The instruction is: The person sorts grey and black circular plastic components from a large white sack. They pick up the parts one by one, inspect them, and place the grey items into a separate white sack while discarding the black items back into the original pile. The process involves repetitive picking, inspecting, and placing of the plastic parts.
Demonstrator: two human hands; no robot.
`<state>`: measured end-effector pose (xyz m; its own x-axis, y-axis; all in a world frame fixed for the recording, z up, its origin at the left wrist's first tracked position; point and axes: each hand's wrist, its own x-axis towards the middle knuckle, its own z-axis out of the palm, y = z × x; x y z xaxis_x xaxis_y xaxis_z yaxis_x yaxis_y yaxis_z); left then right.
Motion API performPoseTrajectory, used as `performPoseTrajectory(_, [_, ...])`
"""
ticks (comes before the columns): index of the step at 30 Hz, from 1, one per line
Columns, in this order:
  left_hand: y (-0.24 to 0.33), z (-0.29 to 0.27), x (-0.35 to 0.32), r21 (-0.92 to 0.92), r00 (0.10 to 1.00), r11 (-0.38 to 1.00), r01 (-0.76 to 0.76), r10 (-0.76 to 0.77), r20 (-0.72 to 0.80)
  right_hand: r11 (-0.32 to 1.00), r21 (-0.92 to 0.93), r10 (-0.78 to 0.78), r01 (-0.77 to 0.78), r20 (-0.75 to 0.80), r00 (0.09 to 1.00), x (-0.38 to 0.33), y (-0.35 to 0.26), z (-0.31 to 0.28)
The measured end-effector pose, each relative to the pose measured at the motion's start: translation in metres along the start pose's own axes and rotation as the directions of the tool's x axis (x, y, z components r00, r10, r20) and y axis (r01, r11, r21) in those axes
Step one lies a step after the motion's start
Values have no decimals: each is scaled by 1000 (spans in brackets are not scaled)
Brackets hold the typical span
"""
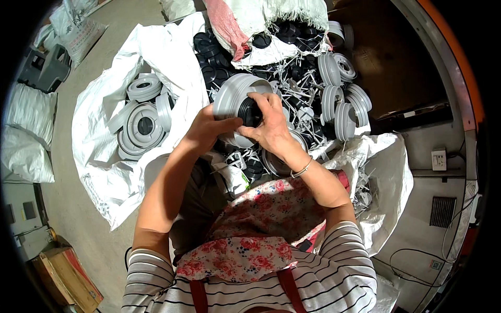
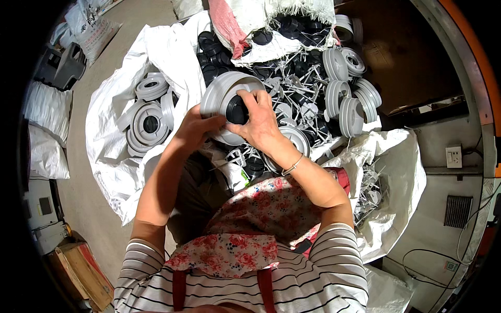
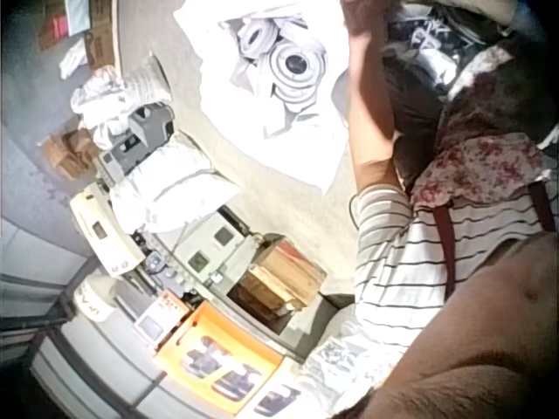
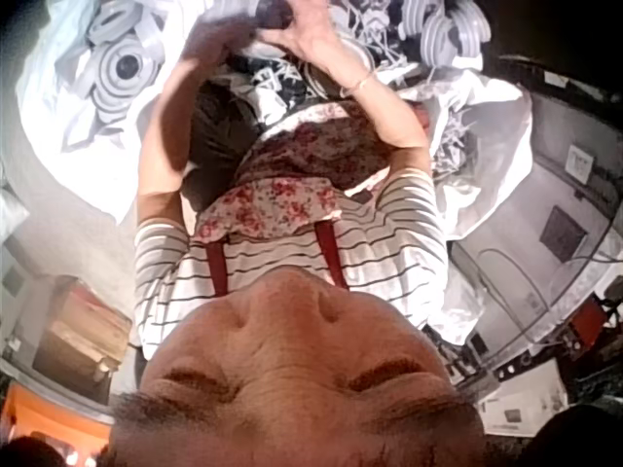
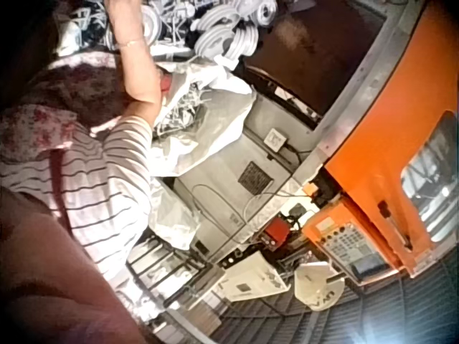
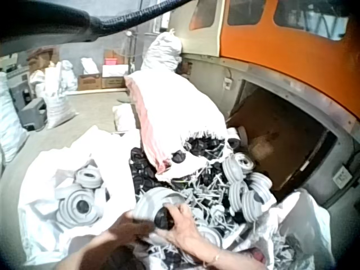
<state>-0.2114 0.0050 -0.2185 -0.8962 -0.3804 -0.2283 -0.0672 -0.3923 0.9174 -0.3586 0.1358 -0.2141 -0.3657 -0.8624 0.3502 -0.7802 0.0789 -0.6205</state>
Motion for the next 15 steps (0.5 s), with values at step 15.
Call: performPoseTrajectory(15, [-3,-1,-5,-98,998,994,42,-47,-52,989,-19,-141,146,155,978,-4,2,-5])
